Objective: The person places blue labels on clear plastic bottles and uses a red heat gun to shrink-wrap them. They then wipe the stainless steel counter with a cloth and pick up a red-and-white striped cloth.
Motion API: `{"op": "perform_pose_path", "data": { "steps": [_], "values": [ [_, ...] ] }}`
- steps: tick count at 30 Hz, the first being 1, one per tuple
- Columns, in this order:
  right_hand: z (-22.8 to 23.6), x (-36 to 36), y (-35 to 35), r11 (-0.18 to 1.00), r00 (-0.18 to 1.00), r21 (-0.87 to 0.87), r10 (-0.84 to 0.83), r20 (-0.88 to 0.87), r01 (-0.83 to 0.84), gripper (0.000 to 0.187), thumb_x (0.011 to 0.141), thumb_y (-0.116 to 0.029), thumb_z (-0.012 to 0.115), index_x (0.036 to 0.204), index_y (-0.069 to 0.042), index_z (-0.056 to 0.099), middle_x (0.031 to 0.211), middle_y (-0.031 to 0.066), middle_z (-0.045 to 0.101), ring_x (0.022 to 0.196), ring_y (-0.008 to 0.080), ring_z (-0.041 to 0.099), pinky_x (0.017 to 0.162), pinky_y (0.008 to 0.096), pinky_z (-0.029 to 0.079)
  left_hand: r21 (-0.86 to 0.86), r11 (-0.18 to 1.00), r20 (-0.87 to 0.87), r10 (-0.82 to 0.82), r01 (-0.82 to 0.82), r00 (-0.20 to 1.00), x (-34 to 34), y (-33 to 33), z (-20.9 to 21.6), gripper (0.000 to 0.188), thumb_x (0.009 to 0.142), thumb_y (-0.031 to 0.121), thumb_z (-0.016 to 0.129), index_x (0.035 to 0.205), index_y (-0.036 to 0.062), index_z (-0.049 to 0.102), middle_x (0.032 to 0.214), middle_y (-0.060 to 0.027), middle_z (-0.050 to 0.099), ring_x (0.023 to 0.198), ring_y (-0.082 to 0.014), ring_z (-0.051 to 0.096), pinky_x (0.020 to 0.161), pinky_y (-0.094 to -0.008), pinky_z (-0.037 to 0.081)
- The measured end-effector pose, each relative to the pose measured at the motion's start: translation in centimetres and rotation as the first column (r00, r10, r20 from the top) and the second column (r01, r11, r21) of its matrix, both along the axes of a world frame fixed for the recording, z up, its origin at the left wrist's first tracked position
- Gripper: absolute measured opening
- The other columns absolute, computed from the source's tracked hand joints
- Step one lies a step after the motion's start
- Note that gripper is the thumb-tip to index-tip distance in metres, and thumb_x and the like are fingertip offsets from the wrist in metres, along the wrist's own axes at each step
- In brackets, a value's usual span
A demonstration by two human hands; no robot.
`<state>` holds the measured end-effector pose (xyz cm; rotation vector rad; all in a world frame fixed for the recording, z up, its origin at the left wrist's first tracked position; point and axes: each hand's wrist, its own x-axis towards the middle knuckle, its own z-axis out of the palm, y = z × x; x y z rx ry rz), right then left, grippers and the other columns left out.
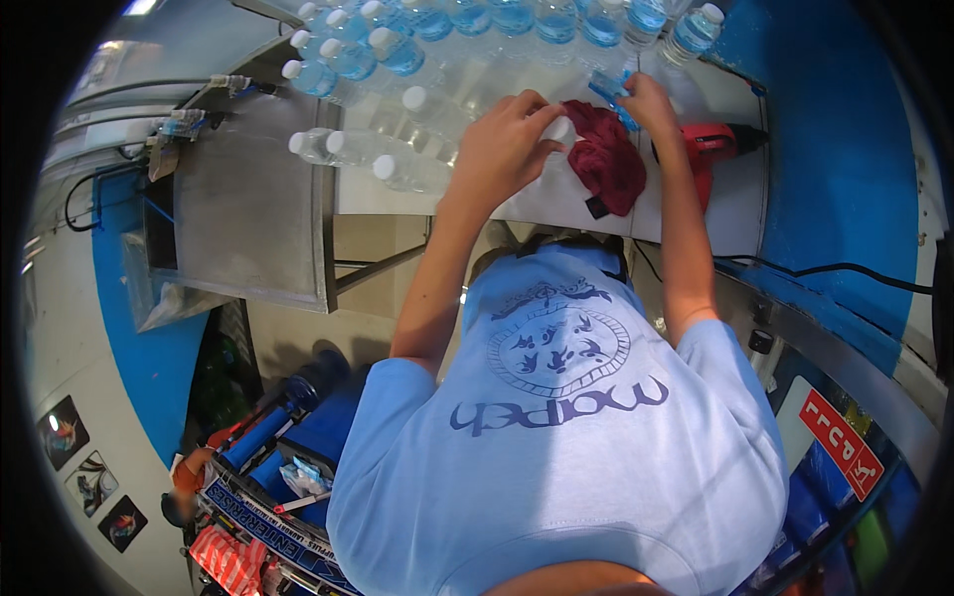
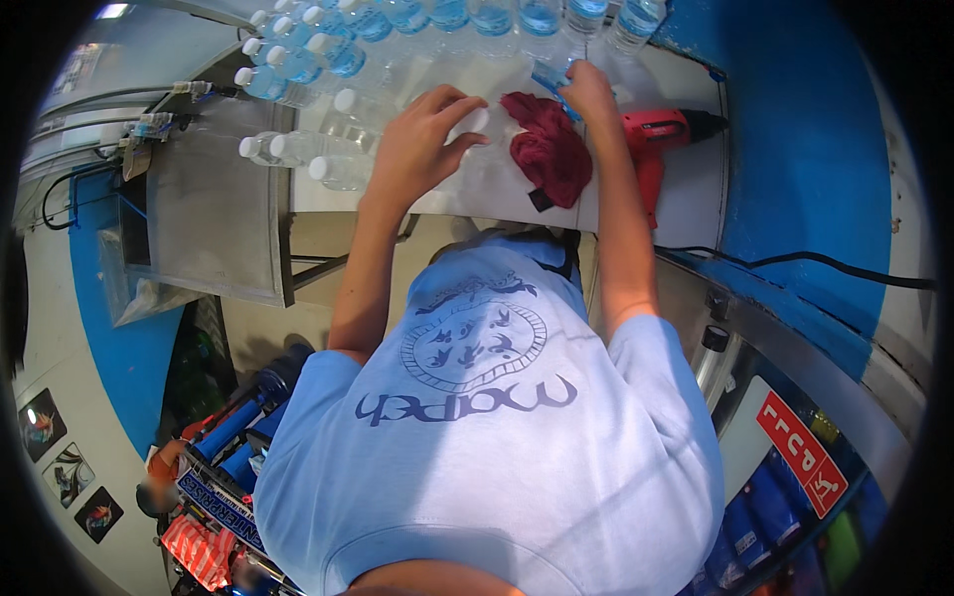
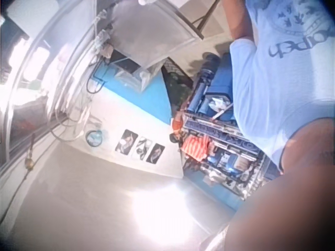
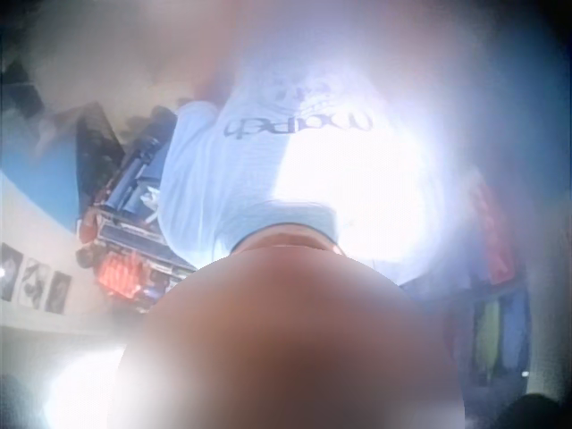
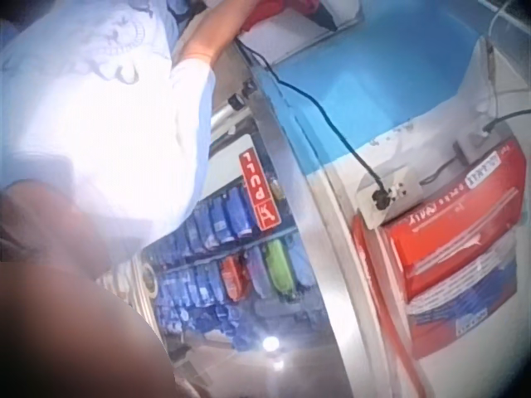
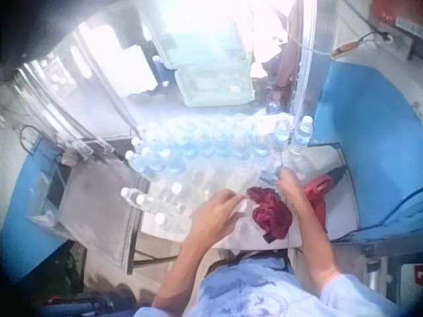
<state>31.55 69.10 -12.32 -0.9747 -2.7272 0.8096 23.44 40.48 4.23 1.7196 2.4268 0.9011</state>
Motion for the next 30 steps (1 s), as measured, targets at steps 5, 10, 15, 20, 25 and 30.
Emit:
{"op": "perform_pose_path", "data": {
  "steps": [5,10,15,20,25,30],
  "values": [
    [9.3,2.4,-3.6,0.987,0.982,-0.159,-0.020,-0.189,-0.010,0.026,0.082,-0.013,0.078,0.104,-0.002,0.070,0.100,0.0187,0.074,0.090,0.0326,0.072,0.079,0.0383,0.054,-0.008,1.000,0.098,-0.005,0.006,0.995,-2.3,0.5,-0.8,0.041,0.082,0.025,0.082,0.120,0.0149,0.070,0.109,-0.0062,0.066,0.099,-0.0311,0.066,0.082,-0.0416,0.054],
    [18.4,3.2,-8.6,0.944,0.871,-0.255,0.060,-0.487,-0.208,0.019,0.086,-0.010,0.078,0.100,0.001,0.069,0.089,0.0091,0.073,0.078,0.0172,0.066,0.074,0.0320,0.052,0.140,0.990,0.191,-0.038,0.011,0.981,-1.6,-0.1,0.4,0.060,0.082,0.024,0.083,0.135,0.0068,0.060,0.122,-0.0147,0.065,0.110,-0.0309,0.064,0.093,-0.0424,0.053],
    [22.2,3.9,-11.8,0.842,0.826,-0.309,0.248,-0.506,-0.442,0.019,0.088,-0.008,0.077,0.102,0.001,0.068,0.091,0.0014,0.069,0.085,0.0096,0.063,0.083,0.0275,0.051,0.447,0.894,0.686,-0.360,0.023,0.632,-2.6,-0.8,4.0,0.058,0.091,0.013,0.079,0.143,0.0004,0.055,0.126,-0.0139,0.068,0.104,-0.0136,0.068,0.087,-0.0302,0.057],
    [22.1,3.0,-13.9,0.862,0.756,-0.248,0.210,-0.620,-0.442,0.024,0.088,-0.013,0.080,0.102,0.002,0.067,0.088,0.0047,0.068,0.082,0.0132,0.062,0.087,0.0298,0.052,0.334,0.940,0.708,-0.201,-0.072,0.677,-3.6,0.4,4.6,0.020,0.086,0.008,0.082,0.105,0.0035,0.077,0.073,0.0038,0.066,0.065,-0.0014,0.048,0.057,-0.0217,0.037],
    [22.0,3.2,-14.1,0.892,0.702,-0.194,0.171,-0.692,-0.408,0.019,0.093,-0.012,0.076,0.102,0.003,0.069,0.088,0.0056,0.070,0.082,0.0118,0.064,0.080,0.0285,0.053,0.354,0.932,0.620,-0.168,-0.083,0.766,-3.9,1.3,4.3,0.014,0.086,0.004,0.082,0.098,0.0030,0.077,0.064,0.0086,0.047,0.061,-0.0023,0.037,0.055,-0.0247,0.031],
    [21.8,4.0,-12.5,0.798,0.656,-0.299,0.154,-0.739,-0.524,0.015,0.095,-0.009,0.073,0.103,0.004,0.069,0.088,0.0051,0.072,0.084,0.0102,0.065,0.078,0.0256,0.053,0.405,0.911,0.613,-0.336,0.080,0.715,-3.7,1.8,4.4,0.019,0.086,0.003,0.081,0.103,0.0044,0.072,0.074,0.0077,0.053,0.069,-0.0026,0.042,0.059,-0.0238,0.033]
  ]
}}
